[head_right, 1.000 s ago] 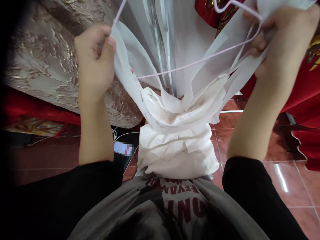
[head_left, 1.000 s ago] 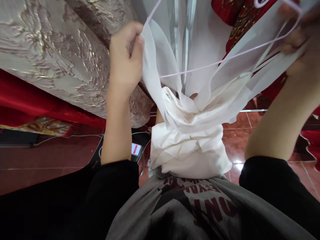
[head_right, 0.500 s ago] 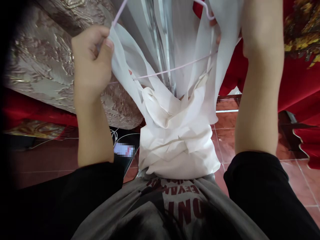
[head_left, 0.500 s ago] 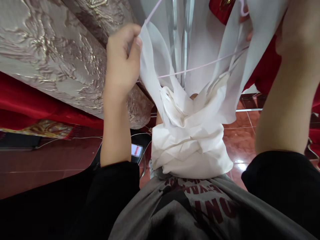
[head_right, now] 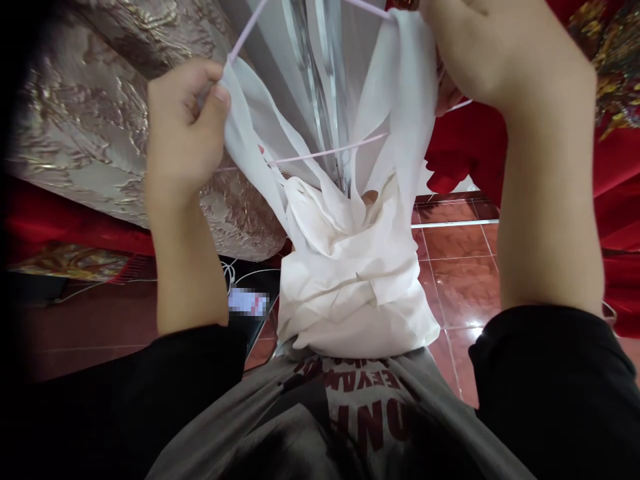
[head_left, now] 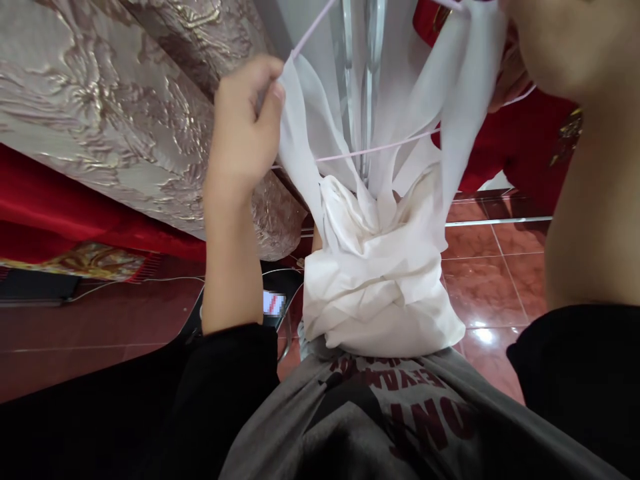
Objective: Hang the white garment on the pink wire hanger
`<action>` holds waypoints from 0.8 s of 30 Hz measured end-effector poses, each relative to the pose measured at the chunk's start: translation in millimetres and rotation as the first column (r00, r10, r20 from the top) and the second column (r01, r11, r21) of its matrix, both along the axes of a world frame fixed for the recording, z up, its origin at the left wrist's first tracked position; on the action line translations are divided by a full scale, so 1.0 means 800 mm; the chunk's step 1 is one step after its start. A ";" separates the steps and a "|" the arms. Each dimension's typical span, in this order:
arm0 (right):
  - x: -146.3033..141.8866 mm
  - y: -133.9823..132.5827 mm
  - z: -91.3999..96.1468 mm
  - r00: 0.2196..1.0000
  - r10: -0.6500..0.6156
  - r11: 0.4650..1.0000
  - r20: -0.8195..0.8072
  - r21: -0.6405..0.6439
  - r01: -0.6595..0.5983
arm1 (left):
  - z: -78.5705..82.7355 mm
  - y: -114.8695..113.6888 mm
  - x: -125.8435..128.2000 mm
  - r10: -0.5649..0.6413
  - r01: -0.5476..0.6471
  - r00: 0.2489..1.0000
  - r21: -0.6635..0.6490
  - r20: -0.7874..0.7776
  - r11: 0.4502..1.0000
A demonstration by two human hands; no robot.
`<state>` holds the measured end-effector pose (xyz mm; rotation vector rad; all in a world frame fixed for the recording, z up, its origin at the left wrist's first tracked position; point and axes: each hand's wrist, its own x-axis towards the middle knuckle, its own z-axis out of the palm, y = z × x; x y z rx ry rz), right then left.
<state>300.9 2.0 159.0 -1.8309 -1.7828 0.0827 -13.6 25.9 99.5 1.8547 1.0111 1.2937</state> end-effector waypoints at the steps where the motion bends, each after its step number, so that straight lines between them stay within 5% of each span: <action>1: -0.010 -0.008 0.000 0.996 0.029 1.000 0.083 -0.003 -0.029 | -0.005 0.004 -0.002 0.008 -0.005 0.999 0.056 -0.051 0.998; 6: -0.020 -0.046 -0.025 0.978 0.109 0.982 0.180 0.132 -0.134 | -0.027 0.015 -0.002 0.144 -0.090 0.982 0.364 -0.122 0.927; 9: -0.016 -0.072 -0.043 0.980 0.174 0.949 0.097 0.251 -0.193 | -0.032 0.013 0.007 0.188 -0.181 0.982 0.278 0.001 0.943; 13: -0.030 -0.067 -0.078 0.892 0.452 0.808 -0.010 0.430 -0.404 | -0.032 0.009 0.021 0.211 -0.223 0.973 0.148 0.092 0.964; 18: -0.071 0.004 -0.159 0.814 0.580 0.773 0.036 0.291 -0.564 | -0.023 -0.005 0.024 0.373 -0.275 0.881 0.327 -0.291 0.904; 22: -0.093 0.026 -0.207 0.887 0.456 0.842 -0.075 0.358 -0.403 | 0.000 -0.020 0.013 0.378 -0.285 0.741 0.251 -0.555 0.925; 24: -0.100 0.020 -0.214 0.888 0.449 0.838 -0.102 0.394 -0.378 | 0.005 -0.024 0.007 0.343 -0.289 0.779 0.184 -0.524 0.939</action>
